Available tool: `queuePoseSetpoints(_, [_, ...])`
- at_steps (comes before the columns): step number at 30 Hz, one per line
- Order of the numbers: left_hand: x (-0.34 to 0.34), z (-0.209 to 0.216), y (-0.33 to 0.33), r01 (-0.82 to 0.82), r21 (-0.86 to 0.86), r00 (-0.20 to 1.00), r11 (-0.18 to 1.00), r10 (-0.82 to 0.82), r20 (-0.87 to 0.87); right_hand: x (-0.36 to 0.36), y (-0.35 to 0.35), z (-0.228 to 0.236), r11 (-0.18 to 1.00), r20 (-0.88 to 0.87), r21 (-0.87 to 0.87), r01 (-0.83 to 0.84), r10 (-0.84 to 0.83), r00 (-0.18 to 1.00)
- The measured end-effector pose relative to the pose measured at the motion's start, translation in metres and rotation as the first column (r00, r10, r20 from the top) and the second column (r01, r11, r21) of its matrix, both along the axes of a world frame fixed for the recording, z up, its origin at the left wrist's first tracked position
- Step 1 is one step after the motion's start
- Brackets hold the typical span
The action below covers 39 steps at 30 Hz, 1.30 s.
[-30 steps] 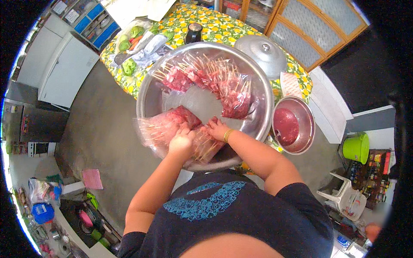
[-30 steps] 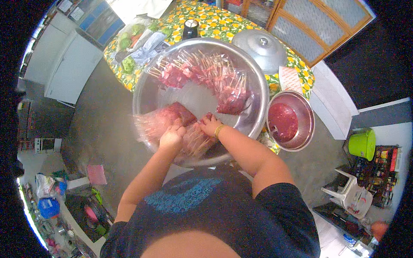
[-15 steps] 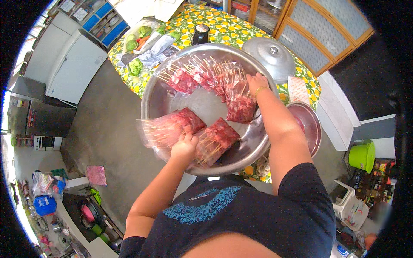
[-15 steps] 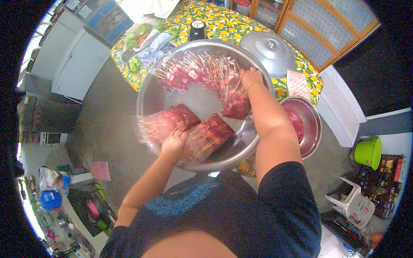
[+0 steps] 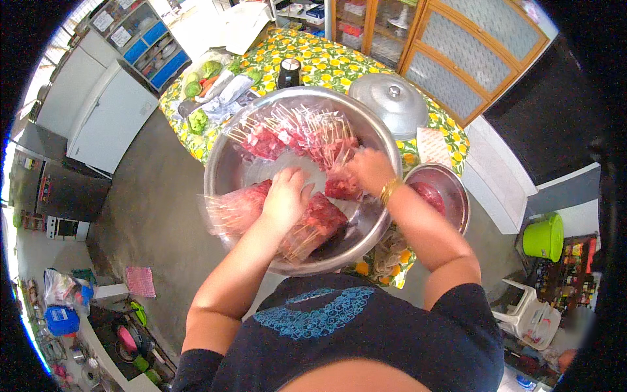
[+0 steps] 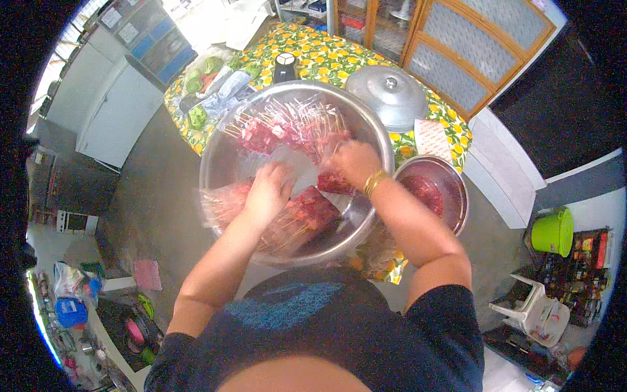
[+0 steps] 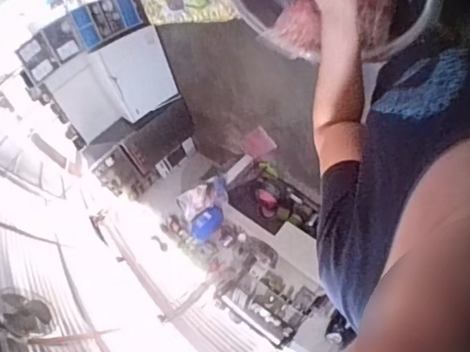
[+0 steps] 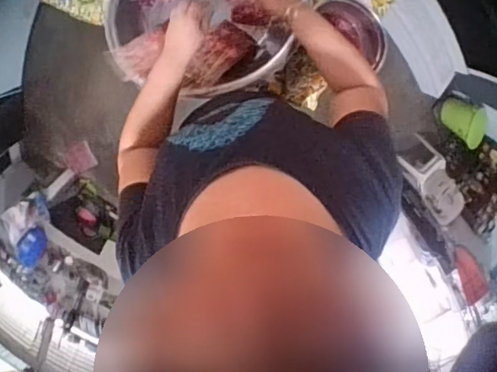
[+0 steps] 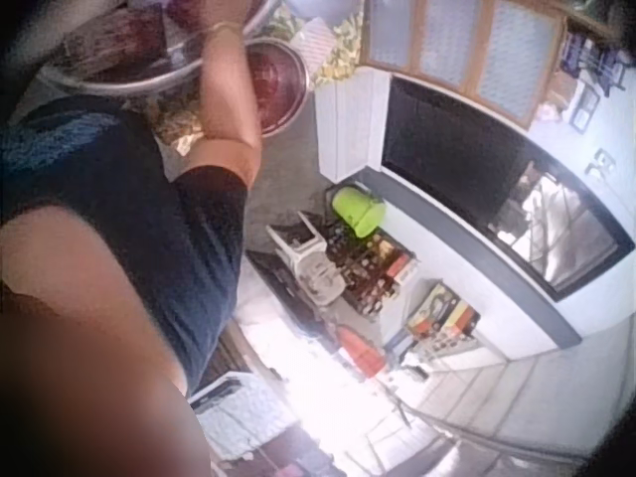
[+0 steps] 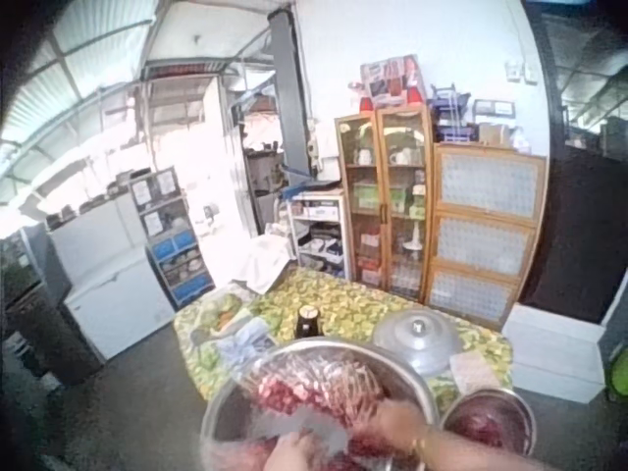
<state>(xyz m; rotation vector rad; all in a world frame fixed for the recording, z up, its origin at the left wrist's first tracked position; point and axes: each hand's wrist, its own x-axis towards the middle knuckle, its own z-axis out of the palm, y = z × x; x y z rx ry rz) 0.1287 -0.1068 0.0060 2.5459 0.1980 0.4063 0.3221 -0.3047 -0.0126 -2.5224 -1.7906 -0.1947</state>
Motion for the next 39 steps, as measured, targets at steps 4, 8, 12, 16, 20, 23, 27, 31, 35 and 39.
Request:
queuePoseSetpoints(4, [0.066,-0.003,-0.036,-0.012,-0.157,0.999,0.988,0.021,0.051,-0.072,-0.018,-0.007,0.972,-0.271,0.167,0.167,-0.118,0.955])
queuePoseSetpoints(8, [0.075,-0.010,-0.059,0.182,-0.203,0.926,0.962,-0.238,-0.293,-0.113,-0.044,-0.019,0.900,-0.106,0.433,-0.047,0.102,0.989])
queuePoseSetpoints(12, [0.049,-0.020,-0.077,0.304,-0.205,0.663,0.930,-0.361,-0.656,-0.149,-0.066,-0.036,0.998,-0.230,0.052,0.033,-0.020,0.973])
queuePoseSetpoints(16, [0.011,-0.049,-0.089,0.458,-0.032,0.800,0.888,-0.428,-0.421,-0.160,-0.078,-0.044,0.991,-0.216,0.130,-0.011,0.039,0.976])
queuePoseSetpoints(20, [0.021,-0.061,-0.074,0.668,0.070,0.739,0.741,-0.648,-0.185,-0.151,-0.079,-0.039,0.960,-0.028,0.279,0.002,0.007,1.000])
queuePoseSetpoints(23, [0.047,-0.044,-0.066,0.675,0.164,0.731,0.720,-0.622,-0.281,-0.131,-0.081,-0.029,0.972,-0.092,0.233,0.026,-0.005,0.996])
queuePoseSetpoints(27, [0.072,-0.015,-0.060,0.512,0.162,0.827,0.844,-0.433,-0.360,-0.094,-0.085,-0.009,0.979,-0.140,0.202,0.030,-0.001,0.990])
queuePoseSetpoints(31, [0.077,-0.022,-0.080,0.348,0.037,0.840,0.937,-0.294,-0.457,-0.068,-0.100,-0.007,0.979,-0.166,0.195,0.053,-0.020,0.986])
queuePoseSetpoints(35, [0.090,-0.055,-0.109,0.502,0.159,0.738,0.850,-0.325,-0.591,-0.064,-0.113,-0.027,0.974,-0.166,0.167,0.156,-0.128,0.978])
queuePoseSetpoints(39, [0.096,-0.083,-0.119,0.605,0.234,0.755,0.761,-0.455,-0.472,-0.057,-0.130,-0.036,0.960,-0.238,0.186,0.210,-0.163,0.958])
